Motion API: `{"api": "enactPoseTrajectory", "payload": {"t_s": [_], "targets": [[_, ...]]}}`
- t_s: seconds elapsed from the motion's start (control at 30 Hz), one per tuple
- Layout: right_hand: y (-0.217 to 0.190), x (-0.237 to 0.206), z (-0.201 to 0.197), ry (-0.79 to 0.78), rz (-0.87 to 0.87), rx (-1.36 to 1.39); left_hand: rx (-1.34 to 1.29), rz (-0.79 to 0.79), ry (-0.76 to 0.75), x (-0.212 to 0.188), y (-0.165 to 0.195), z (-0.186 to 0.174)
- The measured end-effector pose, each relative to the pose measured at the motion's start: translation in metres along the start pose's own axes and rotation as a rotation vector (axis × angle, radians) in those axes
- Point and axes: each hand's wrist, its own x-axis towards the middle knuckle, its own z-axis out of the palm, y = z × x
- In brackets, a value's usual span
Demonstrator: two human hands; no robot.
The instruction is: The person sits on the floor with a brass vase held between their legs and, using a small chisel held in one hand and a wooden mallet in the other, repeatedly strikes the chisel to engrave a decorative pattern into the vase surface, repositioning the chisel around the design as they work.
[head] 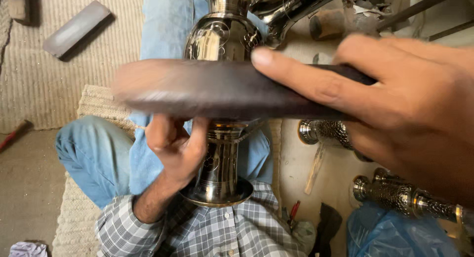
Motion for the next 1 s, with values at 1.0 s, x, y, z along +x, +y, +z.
{"api": "enactPoseTrajectory", "payload": {"t_s": [1.0], "targets": [[0.018,-0.016,0.009,0.173,-0.008,0.106,-0.158,-0.019,-0.039,-0.005,-0.015,-0.001]]}}
